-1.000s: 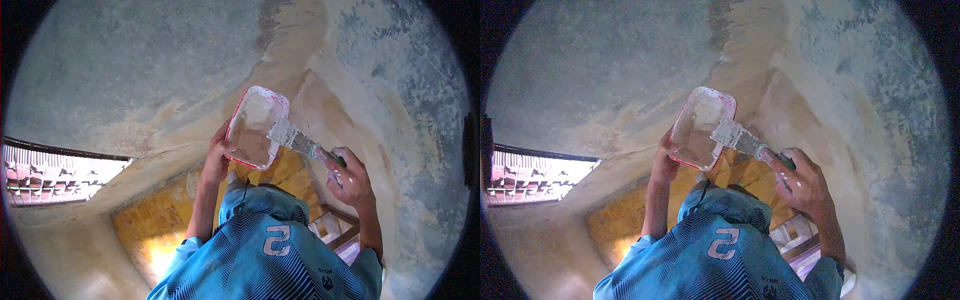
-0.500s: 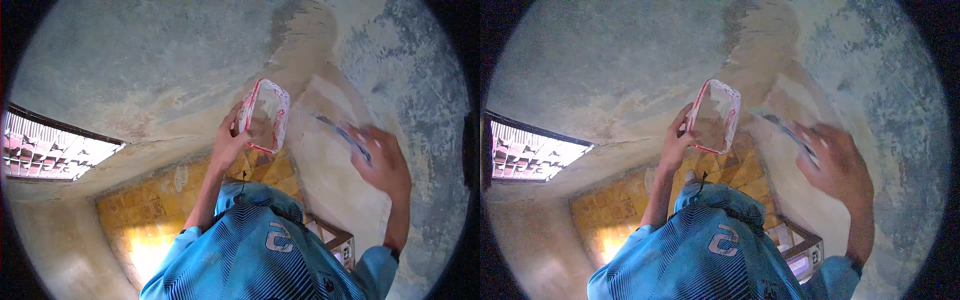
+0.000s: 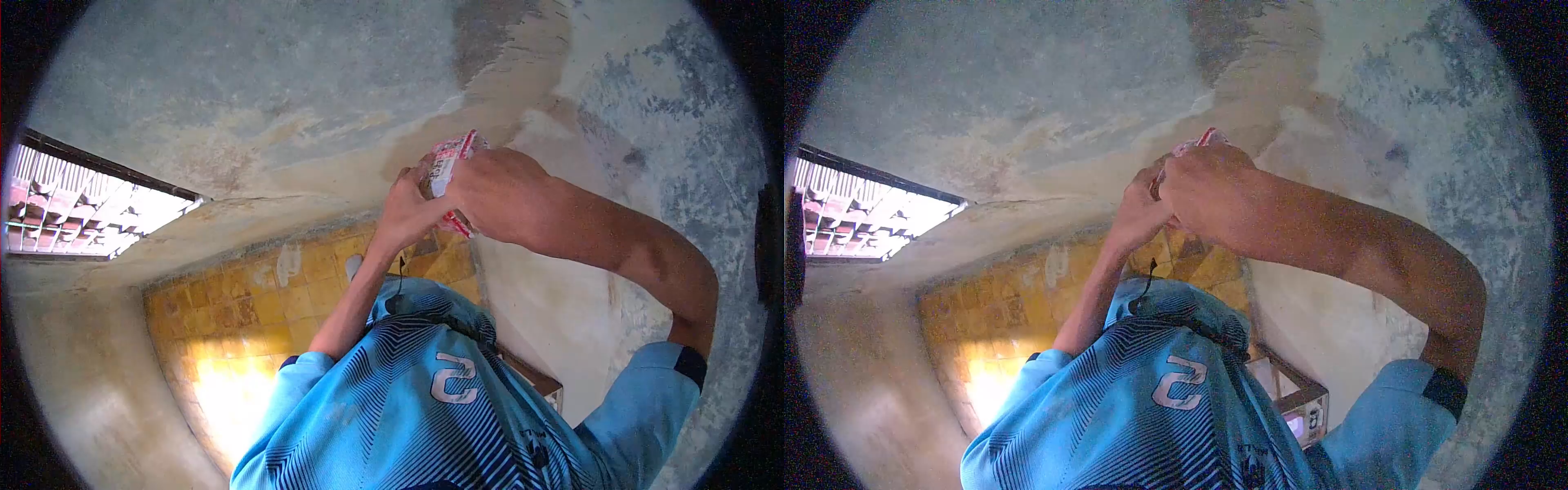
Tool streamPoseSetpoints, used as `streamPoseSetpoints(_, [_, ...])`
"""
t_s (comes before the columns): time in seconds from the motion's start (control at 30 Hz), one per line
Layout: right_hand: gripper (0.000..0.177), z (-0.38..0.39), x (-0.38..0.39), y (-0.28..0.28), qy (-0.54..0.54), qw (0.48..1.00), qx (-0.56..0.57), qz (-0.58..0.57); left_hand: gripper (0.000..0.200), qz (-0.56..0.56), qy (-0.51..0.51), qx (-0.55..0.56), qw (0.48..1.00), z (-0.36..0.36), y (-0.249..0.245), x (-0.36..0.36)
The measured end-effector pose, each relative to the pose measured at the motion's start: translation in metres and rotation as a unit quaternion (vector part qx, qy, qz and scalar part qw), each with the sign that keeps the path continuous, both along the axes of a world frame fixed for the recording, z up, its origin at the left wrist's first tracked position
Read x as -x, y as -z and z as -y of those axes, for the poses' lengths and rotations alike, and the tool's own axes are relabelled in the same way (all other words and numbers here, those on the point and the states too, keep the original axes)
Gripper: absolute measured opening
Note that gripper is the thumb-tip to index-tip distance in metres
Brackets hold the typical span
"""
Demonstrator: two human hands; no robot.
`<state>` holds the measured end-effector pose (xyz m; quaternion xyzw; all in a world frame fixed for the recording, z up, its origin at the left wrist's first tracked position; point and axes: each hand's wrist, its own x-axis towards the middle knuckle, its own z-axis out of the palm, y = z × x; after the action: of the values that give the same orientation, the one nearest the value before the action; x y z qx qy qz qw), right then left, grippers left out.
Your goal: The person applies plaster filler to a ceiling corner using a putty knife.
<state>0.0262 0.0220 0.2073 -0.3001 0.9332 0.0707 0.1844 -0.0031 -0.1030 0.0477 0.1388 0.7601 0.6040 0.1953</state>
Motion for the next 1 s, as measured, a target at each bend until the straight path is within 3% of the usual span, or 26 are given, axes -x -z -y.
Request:
streamPoseSetpoints(0.23, [0.021,0.010,0.016,0.008,-0.050,0.998,-0.004,0.046,0.066,-0.072,0.040,-0.026,0.996,0.004,-0.015,0.005])
streamPoseSetpoints(0.37, [0.025,0.010,0.023,0.016,-0.044,0.996,-0.004,0.074,0.065,-0.053,0.033,-0.031,0.998,0.001,0.012,0.009])
streamPoseSetpoints(0.43, [0.025,0.008,0.027,0.018,-0.051,0.995,0.017,0.078,0.064,-0.040,0.044,-0.021,0.998,0.002,-0.006,0.009])
streamPoseSetpoints(0.53, [0.025,0.014,0.027,0.010,-0.055,0.995,-0.006,0.086,0.061,-0.062,0.031,-0.002,0.998,0.003,0.007,0.008])
streamPoseSetpoints(0.63, [0.026,0.018,0.036,0.010,-0.019,0.983,-0.047,0.179,0.056,-0.037,0.028,0.021,0.999,0.004,0.011,0.005])
streamPoseSetpoints(0.77, [0.031,0.020,0.040,-0.013,-0.013,0.982,-0.017,0.190,0.053,-0.045,0.050,-0.001,0.998,0.003,-0.005,0.008])
streamPoseSetpoints(0.93, [0.035,0.017,0.058,-0.014,-0.036,0.967,-0.055,0.245,0.055,0.008,0.073,0.041,0.996,0.007,0.017,0.007])
streamPoseSetpoints(1.0, [0.035,0.017,0.061,-0.010,-0.045,0.965,-0.078,0.245,0.061,0.039,0.066,-0.026,0.997,0.008,0.012,0.002])
